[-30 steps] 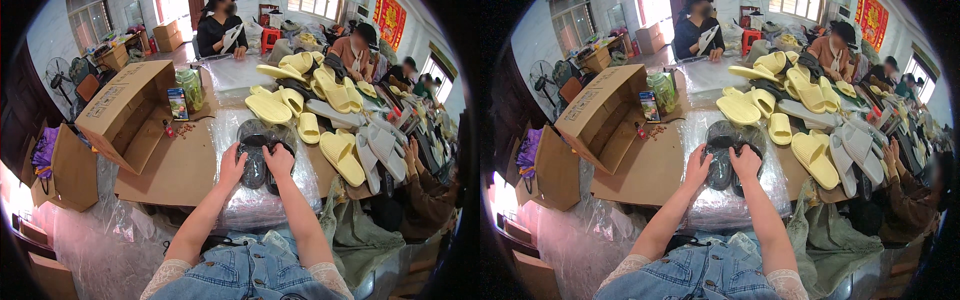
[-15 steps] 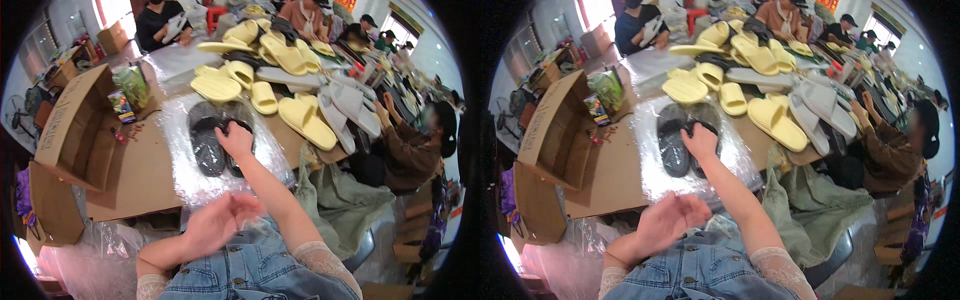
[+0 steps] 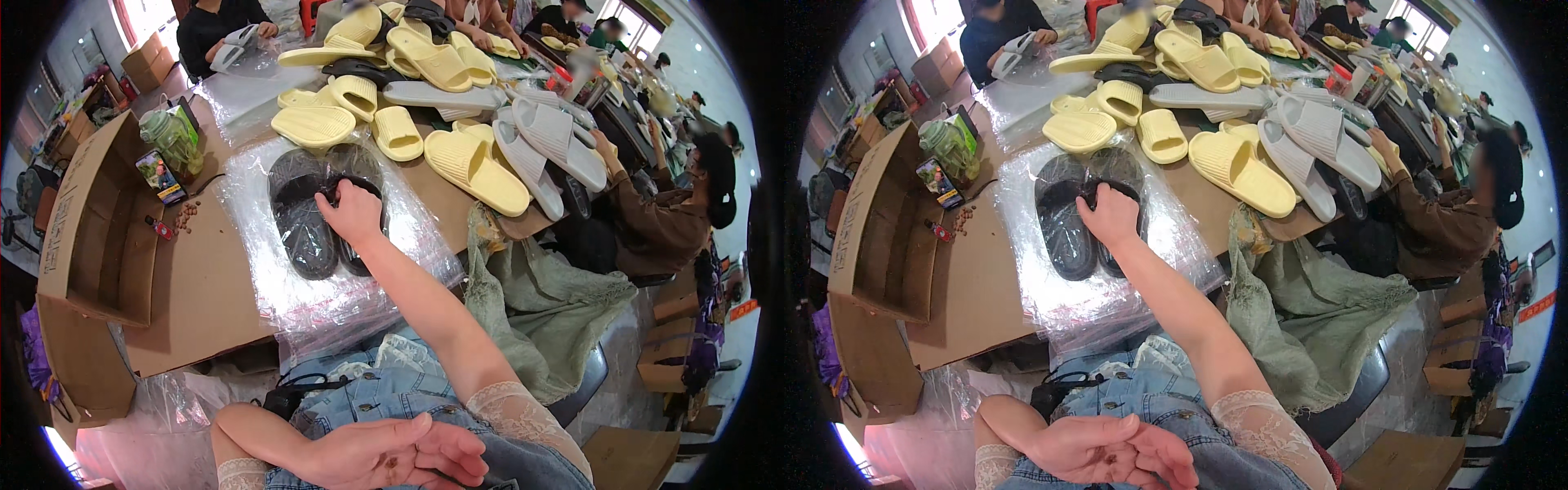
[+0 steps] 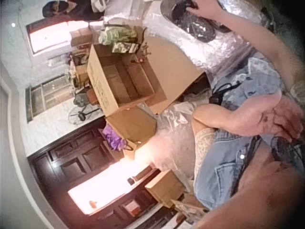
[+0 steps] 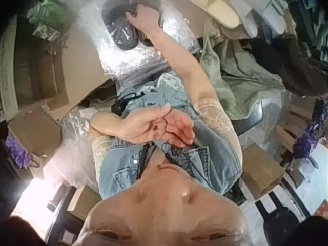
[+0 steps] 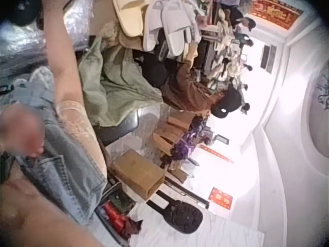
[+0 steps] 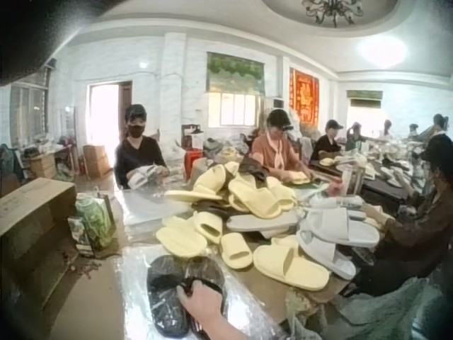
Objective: The person packs pairs of yellow, white, and black slippers into clear plastic bags. They pick up slippers from a pile, place them into bags, and set the packaged pairs aside. The person also handles a large green sack, placing packaged slippers inside it.
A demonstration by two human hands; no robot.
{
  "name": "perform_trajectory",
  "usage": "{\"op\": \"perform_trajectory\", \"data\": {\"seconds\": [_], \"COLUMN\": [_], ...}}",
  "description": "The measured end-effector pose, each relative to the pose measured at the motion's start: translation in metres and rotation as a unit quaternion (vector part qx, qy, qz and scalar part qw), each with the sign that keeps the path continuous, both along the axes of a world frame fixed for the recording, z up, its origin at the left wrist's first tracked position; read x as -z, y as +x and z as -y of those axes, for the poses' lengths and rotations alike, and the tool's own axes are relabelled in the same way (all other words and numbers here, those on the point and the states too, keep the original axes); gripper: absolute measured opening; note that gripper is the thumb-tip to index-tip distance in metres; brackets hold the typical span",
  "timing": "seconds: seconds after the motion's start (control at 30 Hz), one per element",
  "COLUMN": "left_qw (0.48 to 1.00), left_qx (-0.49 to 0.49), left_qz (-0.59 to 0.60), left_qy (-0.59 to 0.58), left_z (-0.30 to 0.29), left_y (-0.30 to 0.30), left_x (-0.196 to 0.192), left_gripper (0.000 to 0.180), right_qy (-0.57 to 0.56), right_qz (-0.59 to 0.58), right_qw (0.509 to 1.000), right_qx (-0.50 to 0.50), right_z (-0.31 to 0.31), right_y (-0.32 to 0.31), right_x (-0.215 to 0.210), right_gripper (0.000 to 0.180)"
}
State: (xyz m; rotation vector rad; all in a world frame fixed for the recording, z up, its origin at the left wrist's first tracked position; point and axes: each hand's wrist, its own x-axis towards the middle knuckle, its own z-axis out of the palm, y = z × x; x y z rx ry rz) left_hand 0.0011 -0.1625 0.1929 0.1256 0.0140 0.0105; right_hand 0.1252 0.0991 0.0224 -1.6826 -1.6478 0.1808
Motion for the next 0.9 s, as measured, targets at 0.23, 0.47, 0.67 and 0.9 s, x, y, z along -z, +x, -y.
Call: {"op": "perform_trajectory", "data": {"seconds": [0.23,0.47,0.67,0.9], "left_qw": [0.998,1.0,0.997,0.921], "left_qx": [0.044,0.012,0.011,-0.121], "left_qz": [-0.005,-0.008,-0.082,-0.263], "left_qy": [-0.036,-0.011,-0.004,0.258], "left_z": [0.0,0.002,-0.001,-0.052], "left_y": [-0.004,0.0,-0.002,-0.025], "left_x": [0.018,0.014,0.004,0.044], "left_gripper": [0.061,0.058,0.051,0.04], "right_qy": [0.006,-0.009,-0.004,-0.032], "right_qz": [0.002,-0.004,0.005,0.008], "right_qw": [1.0,1.0,1.0,0.999], "right_qx": [0.002,-0.002,0.013,0.011], "right_z": [0.0,0.001,0.0,0.004], "right_y": [0.001,0.001,0.002,0.004], "right_x": [0.002,-0.003,0.002,-0.008], "right_gripper": [0.042,0.043,0.043,0.044]}}
